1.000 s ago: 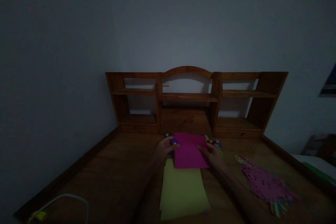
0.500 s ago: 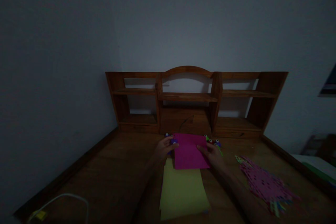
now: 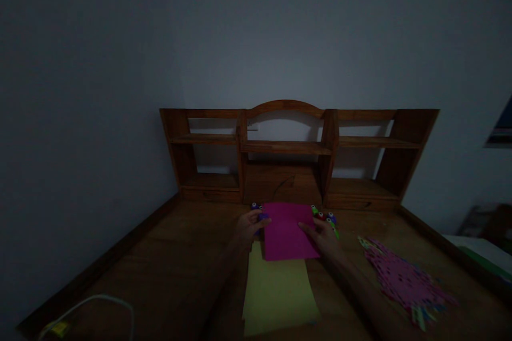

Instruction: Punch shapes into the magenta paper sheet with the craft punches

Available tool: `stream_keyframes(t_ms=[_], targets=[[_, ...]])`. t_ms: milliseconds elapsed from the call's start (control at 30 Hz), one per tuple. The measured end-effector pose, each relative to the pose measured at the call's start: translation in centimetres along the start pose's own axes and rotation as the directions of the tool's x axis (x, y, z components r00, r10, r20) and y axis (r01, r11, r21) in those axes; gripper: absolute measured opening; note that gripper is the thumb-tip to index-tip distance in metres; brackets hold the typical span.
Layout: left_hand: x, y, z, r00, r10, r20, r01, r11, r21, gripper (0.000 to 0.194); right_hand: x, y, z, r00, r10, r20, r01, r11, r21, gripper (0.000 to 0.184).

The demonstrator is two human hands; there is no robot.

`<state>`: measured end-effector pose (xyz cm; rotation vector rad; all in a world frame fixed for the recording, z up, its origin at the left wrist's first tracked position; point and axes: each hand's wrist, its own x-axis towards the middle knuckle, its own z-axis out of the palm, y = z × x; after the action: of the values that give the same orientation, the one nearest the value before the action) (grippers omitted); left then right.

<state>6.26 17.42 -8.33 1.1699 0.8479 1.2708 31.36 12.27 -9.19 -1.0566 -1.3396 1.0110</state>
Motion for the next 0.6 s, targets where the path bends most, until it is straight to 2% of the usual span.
stream_keyframes(t_ms=[200,300,433,600], targets=[[0.0,0.0,0.3,1.000,0.016,0.025,-0.016,1.000,0.010,0.050,0.3,-0.1,-0.1,0.998,0.004,-0.062,-0.002,1.000,0.029,0.048],[0.0,0.5,0.1,0.997,0.067,-0.050,-0.069,0.997,-0.036,0.051,0.5,0.2,-0.3,0.996,0.018,-0.091,-0.013,0.998,0.057,0.050],[0.4,1.0,-0.9,0.980,0.079,-0.183,-0.116,0.973,-0.202,0.039,0.6,0.5,-0.5,0.996,0.012,-0.090,-0.003,0.995,0.102,0.047],[0.9,0.7,-1.9,0.974,0.085,-0.208,-0.141,0.952,-0.271,0.033,0.7,1.0,-0.5,0.996,0.022,-0.082,-0.011,0.991,0.131,0.046]])
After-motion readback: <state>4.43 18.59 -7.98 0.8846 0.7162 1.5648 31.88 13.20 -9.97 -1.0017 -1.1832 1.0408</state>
